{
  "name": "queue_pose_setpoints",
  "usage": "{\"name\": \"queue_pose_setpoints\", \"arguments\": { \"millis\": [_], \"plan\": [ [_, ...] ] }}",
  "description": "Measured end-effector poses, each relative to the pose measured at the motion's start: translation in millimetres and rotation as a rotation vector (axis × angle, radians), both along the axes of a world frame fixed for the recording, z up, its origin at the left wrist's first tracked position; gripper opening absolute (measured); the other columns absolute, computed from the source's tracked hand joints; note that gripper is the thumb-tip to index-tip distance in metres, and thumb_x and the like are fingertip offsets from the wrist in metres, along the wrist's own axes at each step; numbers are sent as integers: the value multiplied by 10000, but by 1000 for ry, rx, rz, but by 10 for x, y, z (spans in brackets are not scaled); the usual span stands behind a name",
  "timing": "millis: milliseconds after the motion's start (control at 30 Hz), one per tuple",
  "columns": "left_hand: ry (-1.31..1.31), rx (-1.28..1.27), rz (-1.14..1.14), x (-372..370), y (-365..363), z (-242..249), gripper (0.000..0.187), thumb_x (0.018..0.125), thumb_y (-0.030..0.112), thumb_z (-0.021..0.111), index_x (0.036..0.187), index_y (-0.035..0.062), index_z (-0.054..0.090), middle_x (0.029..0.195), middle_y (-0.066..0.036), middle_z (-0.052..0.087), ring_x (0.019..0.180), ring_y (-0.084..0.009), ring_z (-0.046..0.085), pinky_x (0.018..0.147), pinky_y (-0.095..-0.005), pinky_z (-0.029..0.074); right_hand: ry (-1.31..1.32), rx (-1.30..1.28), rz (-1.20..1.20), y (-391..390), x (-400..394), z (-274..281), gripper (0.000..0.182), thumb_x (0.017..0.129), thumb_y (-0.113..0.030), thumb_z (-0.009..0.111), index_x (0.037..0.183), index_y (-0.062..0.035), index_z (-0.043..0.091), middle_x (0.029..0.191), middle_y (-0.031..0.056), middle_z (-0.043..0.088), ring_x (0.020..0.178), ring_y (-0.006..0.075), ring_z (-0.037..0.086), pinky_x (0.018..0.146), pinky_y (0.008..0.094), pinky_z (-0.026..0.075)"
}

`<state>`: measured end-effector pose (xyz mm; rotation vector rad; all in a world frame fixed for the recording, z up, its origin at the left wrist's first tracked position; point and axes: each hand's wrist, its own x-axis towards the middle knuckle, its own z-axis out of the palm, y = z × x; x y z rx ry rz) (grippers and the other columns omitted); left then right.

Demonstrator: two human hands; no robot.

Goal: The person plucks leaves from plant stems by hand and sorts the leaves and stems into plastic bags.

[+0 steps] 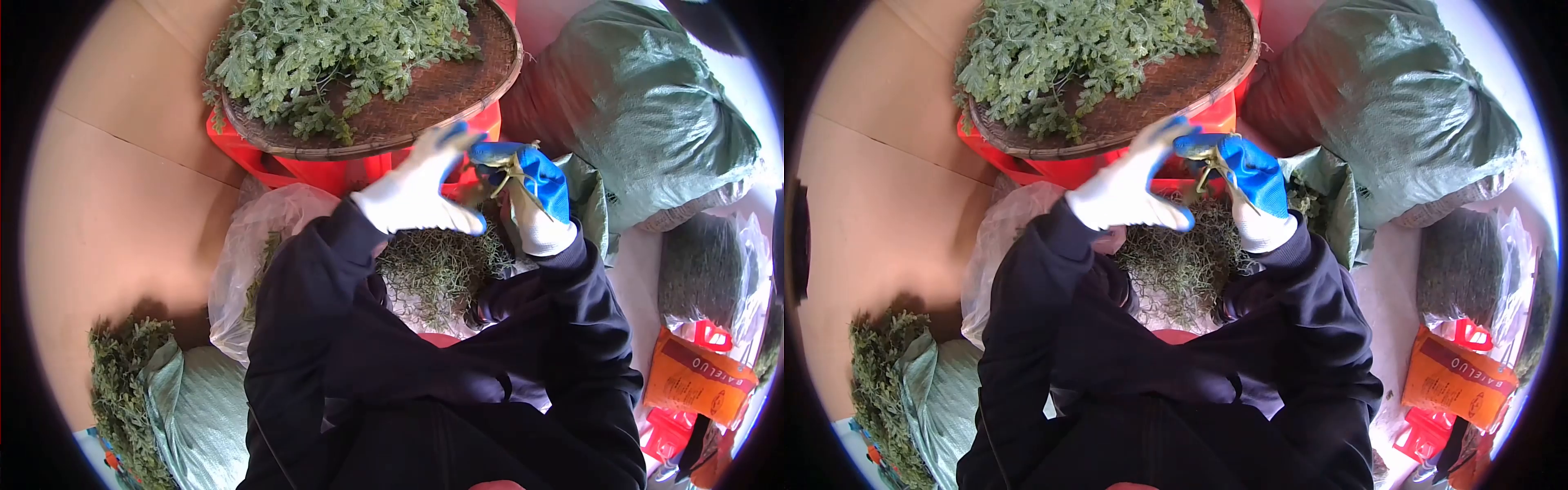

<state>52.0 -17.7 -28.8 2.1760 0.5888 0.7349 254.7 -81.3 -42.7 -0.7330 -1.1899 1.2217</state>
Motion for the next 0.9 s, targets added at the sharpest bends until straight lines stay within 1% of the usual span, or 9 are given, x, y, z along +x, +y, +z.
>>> {"name": "queue_pose_setpoints", "arguments": {
  "millis": [200, 267, 333, 467, 533, 667, 767, 867, 900],
  "plan": [
    [7, -625, -109, 356, -203, -182, 457, 812, 174, 757, 1203, 50, 558, 889, -26, 613, 792, -91, 597, 675, -280, 511, 262, -109, -89, 13, 5, 202, 197, 1011, -255, 494, 902, -94, 523, 726, -2, 506, 655, 104, 503, 636, 265, 414],
    [71, -812, -163, 370, -246, 33, 350, 851, 191, 719, 1142, 42, 592, 809, -4, 615, 691, -68, 582, 601, -258, 493, 519, -433, -503, 121, 67, 444, 236, 992, -271, 524, 803, -129, 513, 650, -32, 471, 586, 92, 447, 588, 250, 366],
    [104, -976, -177, 387, -332, 305, 292, 875, 205, 691, 1097, 35, 606, 780, 11, 617, 605, -63, 556, 554, -245, 471, 627, -446, -143, 193, 452, 295, 405, 965, -286, 554, 617, -147, 401, 524, -30, 296, 507, 110, 313, 530, 269, 268],
    [280, -201, 12, 463, -587, -26, 296, 884, 263, 647, 1061, 29, 610, 779, -105, 647, 601, -228, 616, 542, -334, 482, 753, -610, -121, 135, 475, 293, 443, 960, -281, 538, 579, -153, 354, 503, -20, 248, 500, 122, 281, 539, 290, 256],
    [484, 78, -222, 339, -658, -87, 281, 848, 279, 668, 994, 42, 626, 865, -174, 655, 690, -326, 641, 627, -399, 504, 726, -528, -191, 116, 635, 218, 429, 954, -263, 539, 581, -156, 358, 508, -22, 260, 511, 122, 303, 542, 290, 270],
    [617, -404, -809, -300, -903, 513, 261, 834, 274, 697, 947, 51, 625, 904, -135, 661, 699, -271, 647, 640, -365, 515, 602, -190, -456, 137, 1613, 163, 342, 934, -185, 564, 623, -159, 424, 557, -41, 335, 549, 109, 378, 544, 277, 317],
    [37, -510, 241, -1245, -1018, 463, 292, 853, 280, 703, 975, 28, 619, 817, -59, 642, 688, -182, 615, 641, -329, 499, 261, -445, -712, 55, 869, 325, 225, 925, -193, 604, 728, -162, 501, 648, -40, 398, 577, 93, 402, 572, 255, 342],
    [-184, -264, 1391, -2014, -1150, 154, 294, 866, 236, 694, 1022, 0, 613, 840, -81, 659, 759, -173, 618, 703, -346, 501, -848, 193, -11, 9, 535, 0, 141, 915, -210, 614, 990, -98, 655, 874, 33, 637, 778, 195, 623, 702, 318, 492],
    [-134, -82, 1633, -2244, -1130, 6, 280, 868, 215, 688, 1025, -3, 612, 849, -98, 666, 777, -180, 623, 721, -353, 502, -970, 44, 81, 3, 247, 109, 187, 905, -222, 625, 1037, -95, 661, 950, 63, 651, 871, 225, 635, 748, 335, 501]
  ]
}}
